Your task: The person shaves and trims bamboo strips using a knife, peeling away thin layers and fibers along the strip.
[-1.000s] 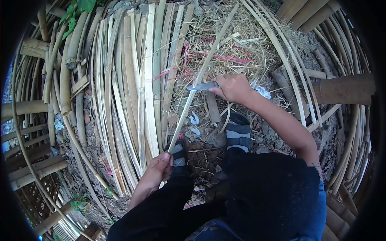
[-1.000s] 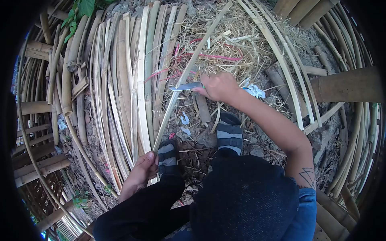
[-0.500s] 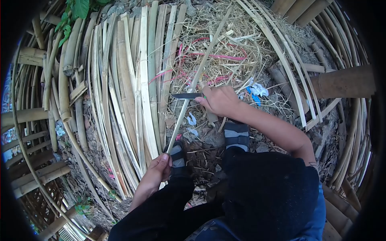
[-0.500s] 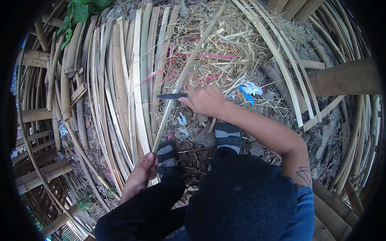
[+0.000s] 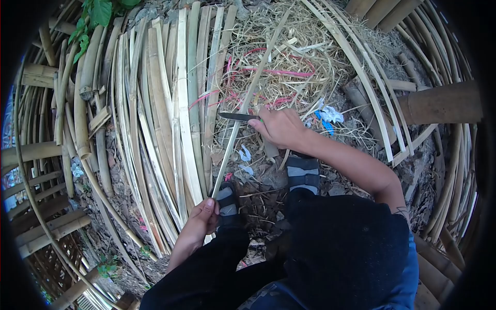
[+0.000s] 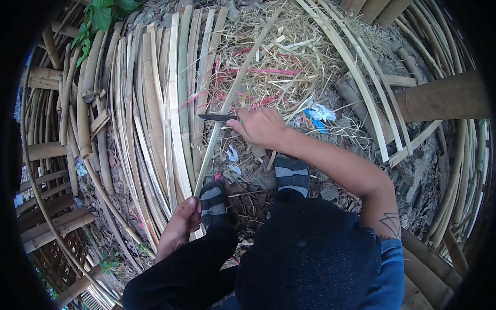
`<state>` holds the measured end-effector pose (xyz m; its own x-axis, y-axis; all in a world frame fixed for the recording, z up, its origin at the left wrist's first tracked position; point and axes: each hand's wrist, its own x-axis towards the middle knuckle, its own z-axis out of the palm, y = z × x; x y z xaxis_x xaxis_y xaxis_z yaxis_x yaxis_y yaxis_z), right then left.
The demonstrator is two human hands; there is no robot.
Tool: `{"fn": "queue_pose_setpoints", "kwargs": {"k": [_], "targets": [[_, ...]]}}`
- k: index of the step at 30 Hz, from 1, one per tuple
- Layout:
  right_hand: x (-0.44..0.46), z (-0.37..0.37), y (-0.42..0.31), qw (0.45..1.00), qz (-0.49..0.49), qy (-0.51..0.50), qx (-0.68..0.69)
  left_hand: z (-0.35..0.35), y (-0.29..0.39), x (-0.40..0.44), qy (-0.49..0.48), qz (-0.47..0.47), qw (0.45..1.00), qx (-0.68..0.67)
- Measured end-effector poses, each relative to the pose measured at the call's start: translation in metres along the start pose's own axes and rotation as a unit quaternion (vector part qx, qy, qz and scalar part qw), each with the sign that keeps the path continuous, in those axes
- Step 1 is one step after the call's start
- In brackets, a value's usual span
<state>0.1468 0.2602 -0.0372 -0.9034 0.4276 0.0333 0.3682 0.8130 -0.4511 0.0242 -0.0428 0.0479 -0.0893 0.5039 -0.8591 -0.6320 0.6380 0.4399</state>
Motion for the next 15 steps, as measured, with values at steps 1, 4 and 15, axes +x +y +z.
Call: {"fn": "queue_pose_setpoints", "kwargs": {"k": [1,4,15], "targets": [[-0.0006,0.0033,-0.0007,0.999,-0.031,0.019,-0.006,0.0002,-0.0002,-0.0002,0.004,-0.003,1.000,0.002],[0.0008,0.0066,-0.0048,0.999,-0.032,0.031,0.008,-0.0006,-0.0024,0.0013,-0.011,0.009,1.000,0.007],[0.0036,0.0114,-0.0012,0.999,-0.020,0.033,-0.029,-0.0008,-0.0042,0.0035,0.005,0.002,1.000,0.023]]}}
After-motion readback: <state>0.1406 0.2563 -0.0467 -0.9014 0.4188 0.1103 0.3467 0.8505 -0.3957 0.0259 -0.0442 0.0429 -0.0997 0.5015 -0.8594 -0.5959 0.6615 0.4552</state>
